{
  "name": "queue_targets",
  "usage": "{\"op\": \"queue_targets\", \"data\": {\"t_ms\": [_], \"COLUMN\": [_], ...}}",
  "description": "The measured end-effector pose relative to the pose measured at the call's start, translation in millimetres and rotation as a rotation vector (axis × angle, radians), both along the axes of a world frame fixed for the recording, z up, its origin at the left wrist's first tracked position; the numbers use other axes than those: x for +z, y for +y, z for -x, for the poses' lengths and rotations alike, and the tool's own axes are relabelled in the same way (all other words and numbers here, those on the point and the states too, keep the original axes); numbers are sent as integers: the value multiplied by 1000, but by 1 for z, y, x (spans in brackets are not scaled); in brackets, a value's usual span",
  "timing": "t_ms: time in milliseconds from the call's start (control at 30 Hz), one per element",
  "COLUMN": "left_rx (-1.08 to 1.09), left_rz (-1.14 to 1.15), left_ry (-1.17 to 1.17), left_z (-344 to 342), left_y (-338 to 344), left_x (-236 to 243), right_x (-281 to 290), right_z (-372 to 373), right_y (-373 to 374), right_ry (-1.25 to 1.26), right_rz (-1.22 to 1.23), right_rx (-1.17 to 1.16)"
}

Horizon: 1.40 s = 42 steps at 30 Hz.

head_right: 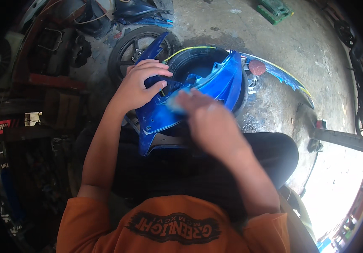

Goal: The person holds a blue motorcycle fairing while sanding the edges and surface with a circular sanding pad, periodically dipping their hand into a bucket of water to wet the area.

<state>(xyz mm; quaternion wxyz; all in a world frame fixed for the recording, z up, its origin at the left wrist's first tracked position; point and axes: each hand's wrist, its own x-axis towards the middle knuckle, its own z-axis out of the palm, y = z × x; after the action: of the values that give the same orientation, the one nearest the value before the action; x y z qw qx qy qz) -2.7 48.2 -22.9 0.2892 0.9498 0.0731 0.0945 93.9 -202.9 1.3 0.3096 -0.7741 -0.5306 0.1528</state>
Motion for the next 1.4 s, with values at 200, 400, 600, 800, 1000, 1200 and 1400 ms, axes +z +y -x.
{"op": "queue_targets", "data": {"t_ms": [200,400,600,800,1000,1200,1400], "left_rx": [-73,-60,-75,-93,-91,-80,-77], "left_rz": [62,50,124,150,124,174,122], "left_ry": [-16,-46,-29,-55,-70,-27,-174], "left_z": [-15,-13,-22,-24,-20,-23,-24], "left_y": [2,8,7,8,15,7,12], "left_x": [-3,-17,-11,-17,-26,-18,-30], "right_x": [-42,-33,-62,-49,-51,-63,-54], "right_z": [-2,49,13,45,52,24,66], "right_y": [-21,-8,-14,-10,-7,-13,-8], "right_ry": [-39,-153,-245,-237,-205,-272,-257], "right_rz": [-181,-248,-197,-273,-297,-342,-349], "right_rx": [-305,169,-331,-177,-304,-321,-136]}}
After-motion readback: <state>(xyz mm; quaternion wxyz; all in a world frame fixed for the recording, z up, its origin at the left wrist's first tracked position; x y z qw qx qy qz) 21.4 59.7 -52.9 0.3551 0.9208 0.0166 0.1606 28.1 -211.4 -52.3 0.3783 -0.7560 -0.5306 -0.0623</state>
